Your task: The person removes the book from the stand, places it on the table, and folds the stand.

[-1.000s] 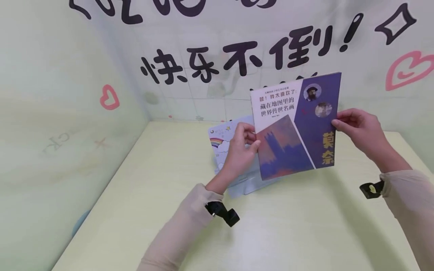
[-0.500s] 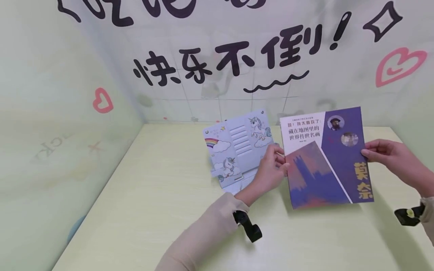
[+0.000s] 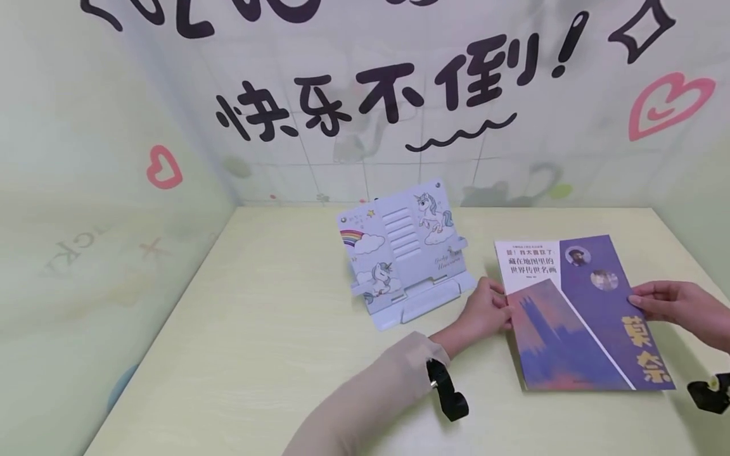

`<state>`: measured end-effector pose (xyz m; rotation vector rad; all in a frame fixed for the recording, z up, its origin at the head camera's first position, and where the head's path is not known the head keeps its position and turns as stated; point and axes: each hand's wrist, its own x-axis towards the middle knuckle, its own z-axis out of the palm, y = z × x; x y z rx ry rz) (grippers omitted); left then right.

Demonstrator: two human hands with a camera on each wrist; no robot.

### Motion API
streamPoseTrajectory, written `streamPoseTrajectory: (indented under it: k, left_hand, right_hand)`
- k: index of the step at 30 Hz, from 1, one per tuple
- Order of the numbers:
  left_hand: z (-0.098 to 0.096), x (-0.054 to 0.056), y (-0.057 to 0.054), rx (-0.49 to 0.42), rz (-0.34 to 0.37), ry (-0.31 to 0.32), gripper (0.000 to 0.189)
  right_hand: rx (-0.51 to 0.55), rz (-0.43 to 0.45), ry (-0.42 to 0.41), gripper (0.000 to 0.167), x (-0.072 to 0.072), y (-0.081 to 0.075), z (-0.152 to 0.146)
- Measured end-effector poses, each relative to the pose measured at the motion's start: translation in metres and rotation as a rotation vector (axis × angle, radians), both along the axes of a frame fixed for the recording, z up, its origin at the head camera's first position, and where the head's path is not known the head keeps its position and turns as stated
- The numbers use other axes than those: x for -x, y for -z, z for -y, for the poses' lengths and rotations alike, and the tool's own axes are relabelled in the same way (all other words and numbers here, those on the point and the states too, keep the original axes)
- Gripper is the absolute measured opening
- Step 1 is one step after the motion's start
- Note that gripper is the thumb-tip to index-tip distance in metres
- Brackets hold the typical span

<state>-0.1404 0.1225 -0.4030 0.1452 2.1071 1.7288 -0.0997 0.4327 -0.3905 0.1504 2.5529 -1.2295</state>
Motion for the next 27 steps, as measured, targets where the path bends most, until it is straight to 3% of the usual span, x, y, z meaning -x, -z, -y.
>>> streamPoseTrajectory:
  k: [8,15,21,27]
  left_hand:
    - [-0.009,-0.002,0.013,0.021,0.088,0.011,0.028]
    - [-0.013,0.0,0.013,0.086,0.144,0.001,0.023]
    - [-0.006,0.001,0.004,0.148,0.123,0.066,0.021]
    - [0.0,0.002,0.003,0.182,0.091,0.106,0.017]
  right_hand:
    - [0.048,0.131,0.055,0.058,-0.007,0.017,-0.01]
    - [0.055,0.194,0.068,0.064,-0.009,0.021,-0.015]
    - [0.061,0.209,0.088,0.059,-0.01,0.021,-0.016]
    - [0.027,0.22,0.086,0.055,-0.012,0.018,-0.015]
